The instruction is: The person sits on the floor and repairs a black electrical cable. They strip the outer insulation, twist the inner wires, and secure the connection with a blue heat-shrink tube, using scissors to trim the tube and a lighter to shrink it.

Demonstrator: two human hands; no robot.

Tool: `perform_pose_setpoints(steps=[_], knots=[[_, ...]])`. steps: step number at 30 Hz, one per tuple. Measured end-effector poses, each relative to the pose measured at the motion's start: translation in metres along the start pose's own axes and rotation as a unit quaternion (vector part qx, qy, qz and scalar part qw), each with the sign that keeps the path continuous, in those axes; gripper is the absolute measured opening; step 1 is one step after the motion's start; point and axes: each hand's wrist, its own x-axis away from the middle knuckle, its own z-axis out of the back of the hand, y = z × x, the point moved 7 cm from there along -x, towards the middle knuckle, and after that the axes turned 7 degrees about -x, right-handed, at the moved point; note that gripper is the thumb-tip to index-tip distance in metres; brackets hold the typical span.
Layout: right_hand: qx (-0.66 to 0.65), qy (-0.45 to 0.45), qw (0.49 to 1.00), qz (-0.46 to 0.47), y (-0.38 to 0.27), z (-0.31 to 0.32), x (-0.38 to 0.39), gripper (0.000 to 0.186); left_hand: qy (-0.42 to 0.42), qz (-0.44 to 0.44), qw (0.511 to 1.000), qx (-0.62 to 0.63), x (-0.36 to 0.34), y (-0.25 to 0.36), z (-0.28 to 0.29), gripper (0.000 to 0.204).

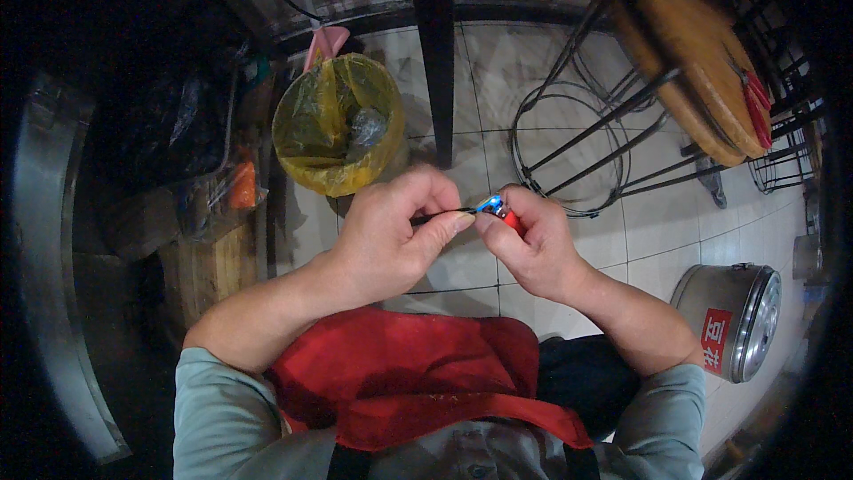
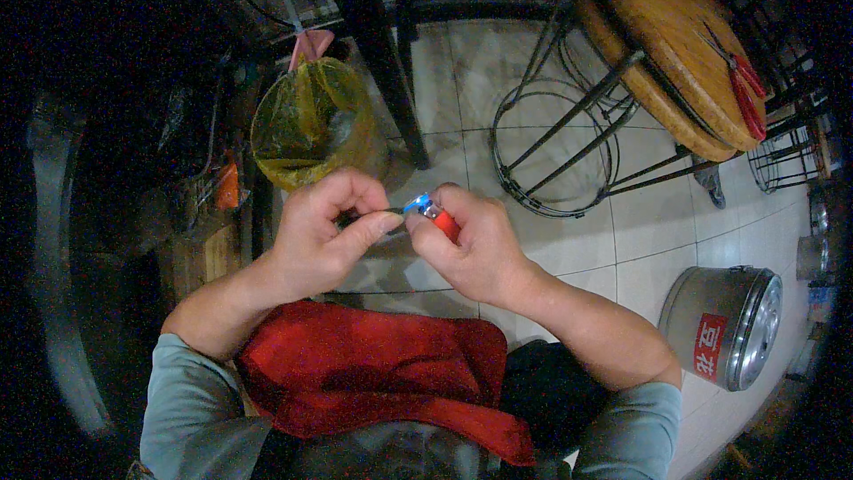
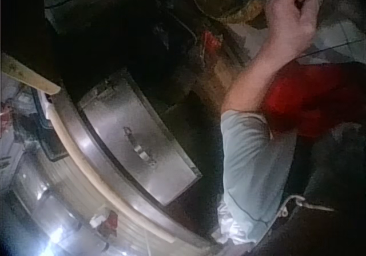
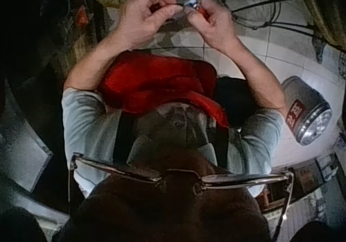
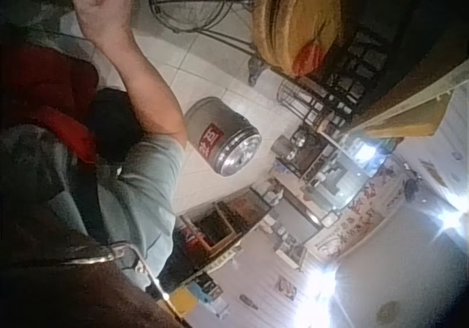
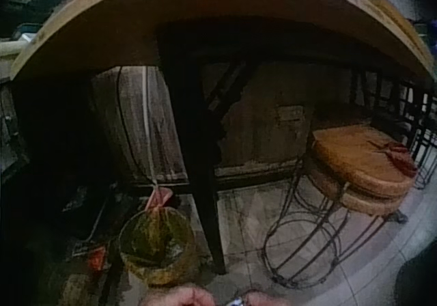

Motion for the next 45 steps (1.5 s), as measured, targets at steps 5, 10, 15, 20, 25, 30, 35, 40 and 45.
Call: perform_pose_setpoints(steps=[5,10,15,20,25,30,35,40,45], knots=[[0.012,-0.002,1.000,0.005,-0.001,0.000,0.000,0.022,-0.005,0.005,1.000,0.007,0.000,-0.001,-0.001,0.015],[-0.002,0.000,1.000,-0.006,0.004,0.000,0.000,0.024,-0.041,0.075,0.990,0.109,0.001,-0.009,-0.007,0.012],[0.010,0.002,1.000,0.005,0.003,0.001,0.000,0.021,-0.059,0.109,0.967,0.223,0.000,-0.010,-0.013,0.008],[-0.008,0.000,1.000,0.016,-0.003,0.000,0.000,0.017,-0.103,0.159,0.950,0.249,0.002,-0.007,-0.014,0.009],[0.017,0.006,0.999,0.044,-0.003,0.002,-0.001,0.015,-0.108,0.151,0.951,0.246,0.001,-0.014,-0.019,0.013],[0.010,0.006,0.999,0.031,-0.001,0.002,0.000,0.019,-0.097,0.161,0.944,0.271,0.002,-0.017,-0.019,0.014],[-0.007,0.005,1.000,0.029,-0.002,0.000,0.001,0.021,-0.092,0.171,0.944,0.266,0.001,-0.017,-0.018,0.016],[-0.007,0.006,1.000,0.027,0.001,0.000,0.001,0.021,-0.090,0.172,0.944,0.265,0.001,-0.017,-0.018,0.016],[-0.019,0.003,1.000,0.017,-0.003,-0.002,0.000,0.018,-0.085,0.167,0.948,0.259,0.000,-0.020,-0.018,0.016]])
